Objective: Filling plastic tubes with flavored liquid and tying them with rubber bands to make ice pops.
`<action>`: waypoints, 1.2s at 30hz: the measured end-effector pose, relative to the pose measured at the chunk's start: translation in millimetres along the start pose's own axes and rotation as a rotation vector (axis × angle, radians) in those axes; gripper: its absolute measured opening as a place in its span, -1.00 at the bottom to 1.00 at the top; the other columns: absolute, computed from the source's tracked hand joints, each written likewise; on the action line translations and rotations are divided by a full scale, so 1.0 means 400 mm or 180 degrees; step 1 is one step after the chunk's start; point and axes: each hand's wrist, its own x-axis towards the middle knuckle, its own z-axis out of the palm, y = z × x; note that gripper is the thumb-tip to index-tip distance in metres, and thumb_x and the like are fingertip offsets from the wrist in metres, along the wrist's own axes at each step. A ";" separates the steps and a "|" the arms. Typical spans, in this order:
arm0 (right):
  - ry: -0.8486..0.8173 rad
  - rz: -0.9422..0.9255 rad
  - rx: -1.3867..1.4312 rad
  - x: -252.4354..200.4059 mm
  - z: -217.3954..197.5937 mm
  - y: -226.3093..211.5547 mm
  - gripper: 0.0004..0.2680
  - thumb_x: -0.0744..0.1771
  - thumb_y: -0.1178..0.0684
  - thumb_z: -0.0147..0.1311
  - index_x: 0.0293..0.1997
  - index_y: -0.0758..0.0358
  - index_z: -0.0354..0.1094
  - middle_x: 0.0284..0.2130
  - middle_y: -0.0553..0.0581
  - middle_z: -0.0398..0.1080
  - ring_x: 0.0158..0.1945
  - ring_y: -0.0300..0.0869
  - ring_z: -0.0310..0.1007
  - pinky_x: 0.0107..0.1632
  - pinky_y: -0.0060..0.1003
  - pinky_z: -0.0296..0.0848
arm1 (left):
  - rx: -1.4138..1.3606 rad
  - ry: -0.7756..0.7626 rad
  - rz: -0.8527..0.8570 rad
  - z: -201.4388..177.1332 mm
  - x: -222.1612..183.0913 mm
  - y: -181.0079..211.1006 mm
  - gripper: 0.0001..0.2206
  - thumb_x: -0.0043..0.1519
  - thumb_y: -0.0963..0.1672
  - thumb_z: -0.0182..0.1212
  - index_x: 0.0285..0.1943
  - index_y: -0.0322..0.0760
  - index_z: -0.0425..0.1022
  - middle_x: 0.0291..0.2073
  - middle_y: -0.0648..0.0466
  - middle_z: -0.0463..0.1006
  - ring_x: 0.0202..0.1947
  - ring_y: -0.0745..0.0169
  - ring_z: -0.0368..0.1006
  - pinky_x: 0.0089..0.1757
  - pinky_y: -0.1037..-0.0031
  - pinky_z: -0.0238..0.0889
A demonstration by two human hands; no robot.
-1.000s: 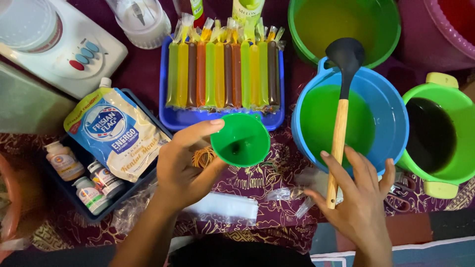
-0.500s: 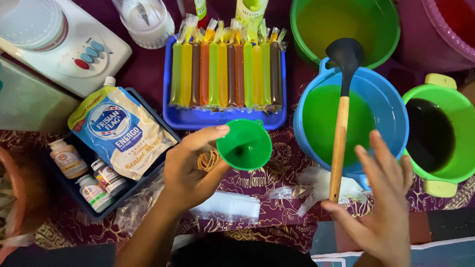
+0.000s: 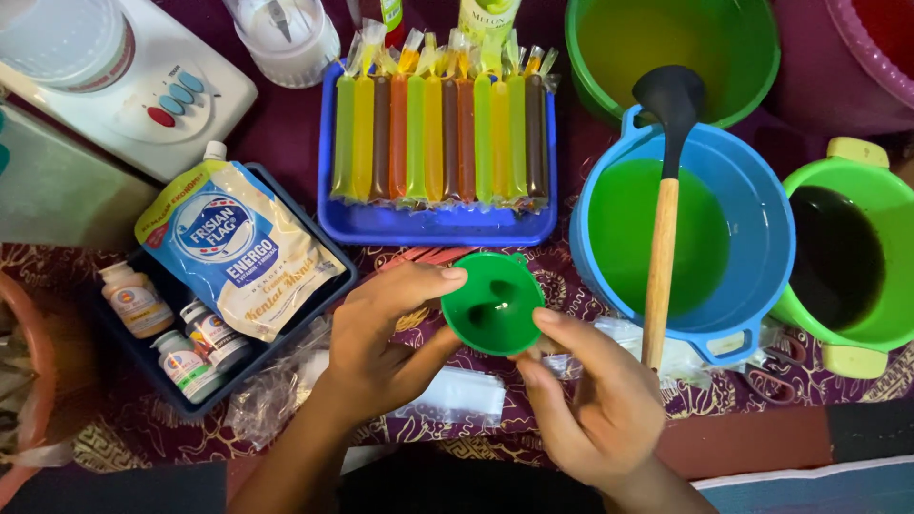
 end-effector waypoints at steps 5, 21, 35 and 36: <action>0.0079 0.0140 -0.0139 0.021 0.012 -0.003 -0.74 0.24 0.38 0.17 0.00 0.43 0.31 -0.09 0.28 0.48 -0.12 -0.13 0.55 0.00 -0.37 0.55 | -0.0018 -0.0066 0.0041 -0.011 0.015 0.007 -0.56 0.04 -0.27 0.50 0.09 -0.44 0.44 -0.07 -0.09 0.64 -0.20 0.08 0.60 -0.06 0.35 0.50; 0.0135 0.0651 -0.0754 -0.016 0.072 0.136 -0.84 0.30 0.34 0.09 -0.05 0.39 0.32 -0.38 0.14 0.50 -0.41 -0.23 0.60 -0.37 -0.45 0.53 | -0.0313 -0.0084 -0.0206 -0.046 0.052 0.013 -0.64 0.11 -0.28 0.41 0.08 -0.38 0.44 -0.32 0.07 0.72 -0.30 0.27 0.56 0.00 0.42 0.46; -0.0064 0.0872 -0.0864 0.040 0.094 0.141 -0.73 0.29 0.30 0.13 0.10 0.37 0.32 -0.39 0.11 0.53 -0.42 -0.23 0.53 -0.38 -0.41 0.48 | -0.0030 -0.0098 -0.0181 -0.057 0.128 0.055 -0.72 0.13 -0.27 0.40 0.01 -0.43 0.52 -0.29 0.08 0.73 -0.29 0.28 0.55 0.08 0.39 0.42; 0.0107 0.0664 -0.0401 0.045 0.094 0.122 -0.75 0.29 0.35 0.08 0.09 0.44 0.33 -0.36 0.14 0.49 -0.33 -0.25 0.48 -0.26 -0.46 0.46 | 0.0051 -0.0136 -0.0306 -0.058 0.136 0.063 -0.74 0.12 -0.26 0.40 -0.02 -0.45 0.56 -0.29 0.10 0.73 -0.32 0.33 0.52 0.10 0.40 0.38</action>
